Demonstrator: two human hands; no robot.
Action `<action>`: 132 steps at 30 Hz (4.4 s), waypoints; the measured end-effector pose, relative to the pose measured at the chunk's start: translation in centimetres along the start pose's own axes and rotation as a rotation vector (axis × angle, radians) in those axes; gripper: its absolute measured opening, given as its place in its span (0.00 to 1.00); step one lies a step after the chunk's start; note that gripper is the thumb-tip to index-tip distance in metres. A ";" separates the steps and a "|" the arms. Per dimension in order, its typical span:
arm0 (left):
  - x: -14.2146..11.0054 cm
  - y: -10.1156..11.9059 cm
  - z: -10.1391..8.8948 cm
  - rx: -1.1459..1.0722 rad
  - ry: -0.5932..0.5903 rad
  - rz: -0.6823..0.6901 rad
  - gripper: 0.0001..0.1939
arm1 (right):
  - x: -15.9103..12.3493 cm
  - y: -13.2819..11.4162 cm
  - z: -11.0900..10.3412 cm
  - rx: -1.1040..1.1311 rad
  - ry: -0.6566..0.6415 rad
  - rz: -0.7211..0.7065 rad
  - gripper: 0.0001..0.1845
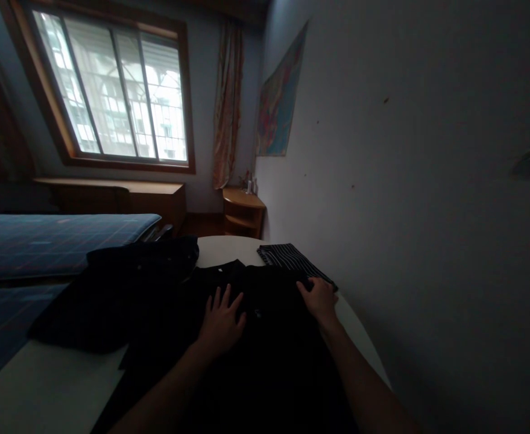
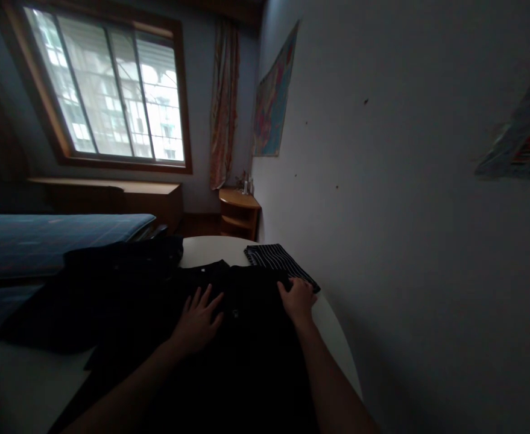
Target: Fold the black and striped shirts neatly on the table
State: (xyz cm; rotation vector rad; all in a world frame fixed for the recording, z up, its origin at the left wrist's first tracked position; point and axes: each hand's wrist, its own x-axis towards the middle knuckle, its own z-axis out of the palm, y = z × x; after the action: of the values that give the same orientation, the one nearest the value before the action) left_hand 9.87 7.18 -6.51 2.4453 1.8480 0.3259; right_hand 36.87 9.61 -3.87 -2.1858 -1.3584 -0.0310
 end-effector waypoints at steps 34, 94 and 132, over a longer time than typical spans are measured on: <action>-0.1 0.1 -0.2 0.015 -0.009 -0.009 0.28 | 0.3 1.1 -2.1 0.329 0.157 -0.072 0.16; -0.2 0.6 -0.4 0.013 0.000 -0.026 0.30 | 0.7 -7.0 -1.1 -0.250 -0.202 -0.406 0.17; 0.1 0.5 -0.2 0.003 0.052 -0.009 0.27 | -7.7 -6.5 0.3 -0.202 -0.250 -0.660 0.14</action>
State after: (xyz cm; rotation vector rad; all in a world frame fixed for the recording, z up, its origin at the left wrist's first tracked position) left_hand 10.34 7.14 -6.20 2.4525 1.8808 0.3903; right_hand 27.66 5.52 -3.59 -1.8361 -2.2530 -0.1507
